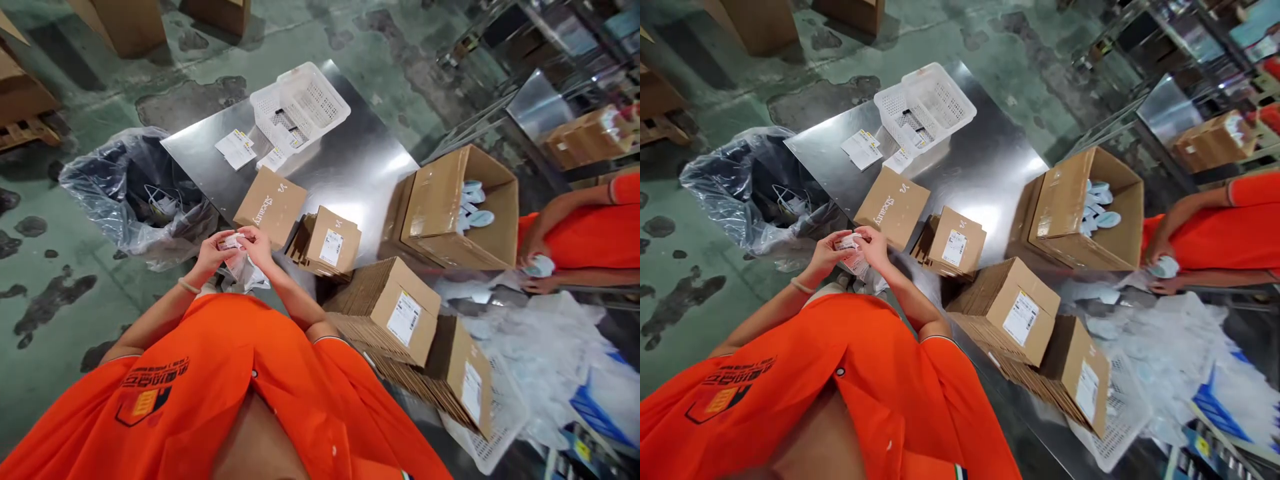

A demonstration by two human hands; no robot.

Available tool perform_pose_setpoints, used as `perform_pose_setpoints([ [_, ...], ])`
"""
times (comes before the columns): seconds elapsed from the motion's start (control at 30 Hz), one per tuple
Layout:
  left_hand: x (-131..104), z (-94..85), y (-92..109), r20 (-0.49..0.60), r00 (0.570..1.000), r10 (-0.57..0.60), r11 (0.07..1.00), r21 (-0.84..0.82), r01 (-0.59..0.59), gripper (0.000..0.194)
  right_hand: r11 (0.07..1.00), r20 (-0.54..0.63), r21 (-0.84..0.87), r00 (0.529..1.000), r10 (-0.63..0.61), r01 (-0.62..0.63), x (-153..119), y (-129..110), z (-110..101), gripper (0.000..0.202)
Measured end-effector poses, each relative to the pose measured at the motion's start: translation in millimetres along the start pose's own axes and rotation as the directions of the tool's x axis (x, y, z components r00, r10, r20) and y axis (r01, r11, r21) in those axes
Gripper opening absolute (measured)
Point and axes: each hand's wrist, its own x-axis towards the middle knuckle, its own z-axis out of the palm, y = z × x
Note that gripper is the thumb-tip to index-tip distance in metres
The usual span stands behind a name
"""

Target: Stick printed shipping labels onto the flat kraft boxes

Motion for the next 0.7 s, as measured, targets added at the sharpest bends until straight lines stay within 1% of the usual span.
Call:
perform_pose_setpoints([
  [0.07,2.4,0.4,3.6,0.011,1.0,-0.011,0.999,0.051,0.01,0.072,1.0,0.009,-0.025,1.0,-0.011,0.012,-2.4,2.8,-5.0,0.019],
  [0.1,5.6,0.4,6.2,0.028,0.999,-0.024,0.997,0.072,0.022,0.068,0.997,-0.001,-0.063,0.999,-0.038,0.038,-4.8,5.0,-8.4,0.017],
  [0.17,13.6,1.6,11.6,0.077,0.996,-0.049,0.991,0.128,0.039,0.065,0.974,-0.053,-0.189,0.989,-0.136,0.124,-12.2,10.8,-15.2,0.01],
  [0.2,17.9,3.0,13.7,0.094,0.994,-0.054,0.986,0.162,0.039,0.064,0.948,-0.079,-0.267,0.977,-0.199,0.171,-16.8,14.2,-18.1,0.008],
  [0.27,26.5,7.3,15.5,0.114,0.992,-0.06,0.974,0.224,0.033,0.064,0.877,-0.106,-0.413,0.944,-0.313,0.245,-25.6,20.7,-22.6,0.012],
  [0.33,34.2,12.1,12.9,0.139,0.987,-0.079,0.967,0.252,0.042,0.065,0.819,-0.124,-0.504,0.916,-0.383,0.274,-29.7,24.0,-27.3,0.017],
  [0.37,37.5,14.2,9.8,0.161,0.981,-0.103,0.966,0.253,0.06,0.065,0.805,-0.149,-0.53,0.905,-0.399,0.268,-28.2,23.4,-30.8,0.018],
  [0.4,40.2,16.0,5.9,0.194,0.971,-0.139,0.964,0.25,0.088,0.064,0.8,-0.187,-0.548,0.896,-0.402,0.244,-23.5,20.8,-35.7,0.018],
  [0.47,43.4,19.1,-3.5,0.276,0.934,-0.228,0.958,0.237,0.164,0.061,0.804,-0.273,-0.573,0.888,-0.371,0.159,-3.8,10.1,-50.0,0.016],
  [0.53,44.1,21.8,-13.2,0.337,0.891,-0.304,0.947,0.207,0.244,0.06,0.803,-0.357,-0.594,0.881,-0.312,0.044,26.8,-5.2,-69.0,0.013],
  [0.57,43.8,23.0,-17.8,0.348,0.879,-0.327,0.943,0.185,0.277,0.061,0.798,-0.389,-0.603,0.877,-0.281,-0.012,43.9,-12.9,-78.8,0.012],
  [0.63,43.0,24.0,-26.6,0.34,0.873,-0.349,0.937,0.145,0.318,0.063,0.773,-0.432,-0.624,0.875,-0.219,-0.115,75.3,-25.0,-95.2,0.012],
  [0.7,41.7,20.4,-36.2,0.336,0.869,-0.362,0.932,0.149,0.33,0.065,0.735,-0.458,-0.646,0.875,-0.158,-0.206,96.5,-30.7,-103.6,0.014],
])
